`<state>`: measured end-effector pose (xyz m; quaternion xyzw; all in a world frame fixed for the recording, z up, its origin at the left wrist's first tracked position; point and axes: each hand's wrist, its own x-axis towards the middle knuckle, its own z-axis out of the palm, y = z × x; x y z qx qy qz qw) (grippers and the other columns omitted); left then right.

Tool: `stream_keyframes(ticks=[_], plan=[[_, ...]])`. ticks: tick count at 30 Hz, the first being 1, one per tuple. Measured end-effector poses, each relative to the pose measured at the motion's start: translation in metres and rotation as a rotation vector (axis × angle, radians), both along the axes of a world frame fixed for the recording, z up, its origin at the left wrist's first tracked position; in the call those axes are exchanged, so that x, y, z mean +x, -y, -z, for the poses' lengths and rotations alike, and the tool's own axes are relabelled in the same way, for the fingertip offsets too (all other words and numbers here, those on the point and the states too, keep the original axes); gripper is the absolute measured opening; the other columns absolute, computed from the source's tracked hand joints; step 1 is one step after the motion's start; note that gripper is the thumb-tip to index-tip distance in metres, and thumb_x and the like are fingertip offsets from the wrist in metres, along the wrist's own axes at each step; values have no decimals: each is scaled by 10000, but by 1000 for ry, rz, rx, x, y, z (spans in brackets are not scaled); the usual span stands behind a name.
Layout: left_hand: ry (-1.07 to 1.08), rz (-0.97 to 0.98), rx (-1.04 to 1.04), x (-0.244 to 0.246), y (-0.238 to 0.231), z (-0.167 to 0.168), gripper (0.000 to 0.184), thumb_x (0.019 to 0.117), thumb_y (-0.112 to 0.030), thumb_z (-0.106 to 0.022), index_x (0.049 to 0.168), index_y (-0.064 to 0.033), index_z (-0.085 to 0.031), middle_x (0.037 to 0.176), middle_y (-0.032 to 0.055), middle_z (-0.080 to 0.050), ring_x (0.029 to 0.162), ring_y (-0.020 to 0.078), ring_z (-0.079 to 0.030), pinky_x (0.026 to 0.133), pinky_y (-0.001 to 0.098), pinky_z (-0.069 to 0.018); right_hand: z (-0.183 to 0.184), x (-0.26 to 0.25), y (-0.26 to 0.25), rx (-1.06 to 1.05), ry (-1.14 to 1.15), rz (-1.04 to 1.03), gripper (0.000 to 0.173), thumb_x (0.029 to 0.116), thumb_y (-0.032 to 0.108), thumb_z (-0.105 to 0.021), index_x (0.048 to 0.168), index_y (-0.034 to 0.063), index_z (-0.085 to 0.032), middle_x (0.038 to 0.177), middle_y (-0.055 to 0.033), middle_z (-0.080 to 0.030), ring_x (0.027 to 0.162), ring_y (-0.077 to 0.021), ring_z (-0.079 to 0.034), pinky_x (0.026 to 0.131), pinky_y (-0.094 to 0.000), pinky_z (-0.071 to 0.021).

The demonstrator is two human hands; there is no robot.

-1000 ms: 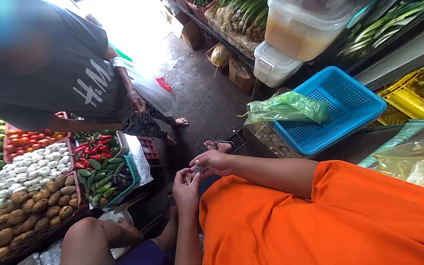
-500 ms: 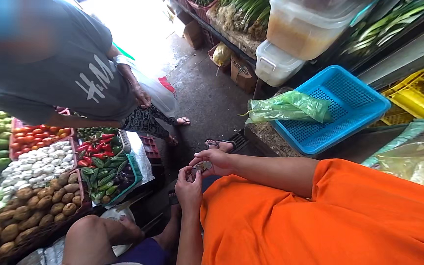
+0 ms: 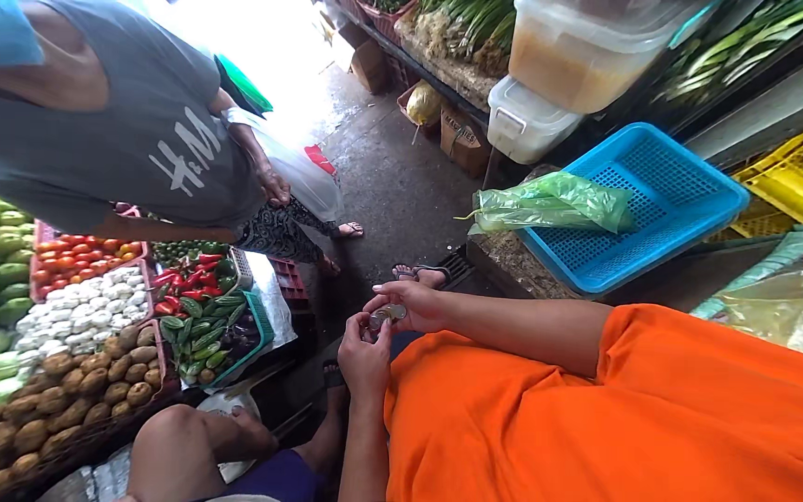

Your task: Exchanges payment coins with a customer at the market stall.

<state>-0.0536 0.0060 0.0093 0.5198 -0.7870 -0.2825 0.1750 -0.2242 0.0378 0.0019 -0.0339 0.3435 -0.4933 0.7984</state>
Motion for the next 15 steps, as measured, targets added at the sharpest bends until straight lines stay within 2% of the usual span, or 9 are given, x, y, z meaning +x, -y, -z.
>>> stream_keyframes(ticks=[3,6,11,15], plan=[[71,14,-51,-2,-1,-1,428,829,-370,-810,1116,-72,-701,865,53,-700,730,187,-654,688,452,-553,0,0,0,-43,17,-11,582,1106,482,-308,1192,3,-626,1080,-143,-682,969,-228,-680,882,-412,-568],[105,23,-84,-3,-2,0,420,831,-373,-799,1112,-75,-706,861,63,-706,723,203,-662,674,471,-555,-1,-1,-1,-38,36,-3,589,1103,488,-307,1184,1,-630,1079,-148,-687,967,-232,-687,875,-411,-574],[96,45,-139,-3,-3,3,428,823,-379,-804,1104,-70,-708,852,60,-708,718,197,-667,663,458,-560,0,-2,-2,-36,43,-2,608,1101,500,-296,1193,1,-632,1084,-152,-686,970,-235,-688,875,-412,-575],[-44,128,-219,-4,-6,1,234,882,-264,-750,1040,-91,-761,891,32,-751,716,129,-695,665,380,-592,1,-1,-1,-19,54,20,601,1103,501,-300,1219,5,-619,1077,-143,-687,967,-230,-686,873,-410,-574]])
